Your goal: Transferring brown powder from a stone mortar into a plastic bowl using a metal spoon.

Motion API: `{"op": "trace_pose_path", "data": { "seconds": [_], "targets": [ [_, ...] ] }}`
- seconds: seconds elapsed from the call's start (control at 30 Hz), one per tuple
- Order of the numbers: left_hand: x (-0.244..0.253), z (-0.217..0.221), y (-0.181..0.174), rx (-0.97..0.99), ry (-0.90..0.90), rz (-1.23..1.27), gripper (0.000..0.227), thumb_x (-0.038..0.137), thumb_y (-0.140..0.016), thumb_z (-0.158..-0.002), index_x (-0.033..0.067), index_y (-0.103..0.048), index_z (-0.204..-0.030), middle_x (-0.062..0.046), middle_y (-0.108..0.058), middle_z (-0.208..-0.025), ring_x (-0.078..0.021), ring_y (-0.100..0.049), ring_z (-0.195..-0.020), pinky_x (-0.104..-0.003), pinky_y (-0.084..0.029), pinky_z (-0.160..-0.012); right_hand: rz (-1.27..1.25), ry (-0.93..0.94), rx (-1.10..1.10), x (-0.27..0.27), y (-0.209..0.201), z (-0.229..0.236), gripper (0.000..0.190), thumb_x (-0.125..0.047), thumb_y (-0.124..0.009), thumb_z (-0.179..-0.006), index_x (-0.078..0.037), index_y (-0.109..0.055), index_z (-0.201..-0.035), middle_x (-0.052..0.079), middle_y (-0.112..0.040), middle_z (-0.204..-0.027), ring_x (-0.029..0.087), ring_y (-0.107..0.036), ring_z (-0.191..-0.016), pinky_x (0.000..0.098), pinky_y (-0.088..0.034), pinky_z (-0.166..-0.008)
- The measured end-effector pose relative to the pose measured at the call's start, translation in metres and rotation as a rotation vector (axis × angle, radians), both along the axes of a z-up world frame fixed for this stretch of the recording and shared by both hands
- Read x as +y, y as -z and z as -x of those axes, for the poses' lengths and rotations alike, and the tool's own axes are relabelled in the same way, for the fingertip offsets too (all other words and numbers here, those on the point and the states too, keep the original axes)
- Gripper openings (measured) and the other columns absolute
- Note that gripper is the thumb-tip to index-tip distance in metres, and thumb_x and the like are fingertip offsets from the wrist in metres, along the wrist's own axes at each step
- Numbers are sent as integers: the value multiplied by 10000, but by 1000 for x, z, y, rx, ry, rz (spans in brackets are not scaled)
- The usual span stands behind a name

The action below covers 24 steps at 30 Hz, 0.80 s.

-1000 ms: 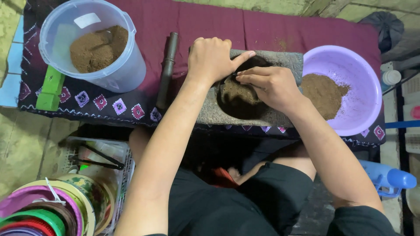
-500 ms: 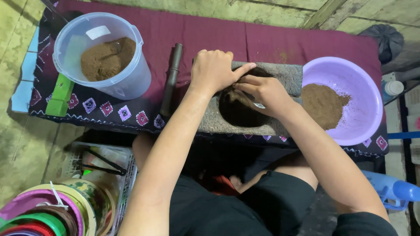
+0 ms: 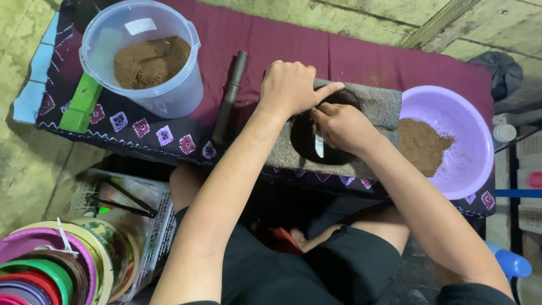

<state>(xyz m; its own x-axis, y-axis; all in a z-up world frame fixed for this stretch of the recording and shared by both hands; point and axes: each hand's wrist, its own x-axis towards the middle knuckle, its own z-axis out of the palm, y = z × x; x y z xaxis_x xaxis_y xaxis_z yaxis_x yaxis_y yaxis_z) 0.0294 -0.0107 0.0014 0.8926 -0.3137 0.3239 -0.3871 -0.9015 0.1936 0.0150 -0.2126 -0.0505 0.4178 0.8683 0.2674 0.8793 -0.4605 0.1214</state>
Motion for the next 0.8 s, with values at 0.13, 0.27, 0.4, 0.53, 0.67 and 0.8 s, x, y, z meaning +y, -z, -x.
{"op": "trace_pose_path", "data": {
  "seconds": [0.13,0.27,0.4,0.53,0.67,0.8],
  "targets": [
    [0,2,-1,-5,1,-1,871,846,-334,-912,78,-739,-849,-166,-734,-740,-399,-750,-760,-511,-479,-734,-17,31,149,4,-12,2,194,-30,-595,-863,-20,-634,-1052,87,-610,-885,342,-684,-716,360,-569,-622],
    [-1,0,1,-7,-4,-7,863,852,-345,-905,87,-743,-859,-161,-737,-744,-394,-753,-758,-519,-479,-722,-88,121,214,-4,4,-11,97,-51,-592,-927,-54,-641,-1011,23,-606,-818,362,-653,-676,399,-547,-581],
    [0,2,-4,26,10,-9,861,844,-356,-911,77,-746,-881,-174,-744,-768,-406,-753,-782,-523,-478,-742,-225,71,293,-12,17,-31,122,-80,-645,-923,-92,-573,-824,47,-573,-714,371,-653,-711,381,-539,-576],
    [1,3,-4,18,15,-13,884,854,-334,-918,73,-744,-864,-170,-734,-749,-408,-749,-766,-515,-475,-740,-288,132,377,-6,11,-23,148,-42,-686,-867,-70,-567,-786,96,-606,-641,372,-676,-664,391,-542,-539],
    [-1,-1,-3,-24,-13,-83,843,863,-338,-959,114,-633,-709,-72,-615,-600,-290,-614,-568,-429,-451,-599,-385,375,654,12,-21,-2,150,-19,-603,-876,-15,-584,-727,127,-648,-617,300,-695,-598,360,-519,-514],
    [-2,-2,-2,-60,-22,-98,860,860,-357,-995,147,-515,-541,23,-510,-460,-185,-491,-394,-367,-474,-525,-365,390,749,14,-25,4,193,76,-489,-842,46,-592,-680,137,-619,-570,249,-522,-456,365,-376,-458]
  ]
}}
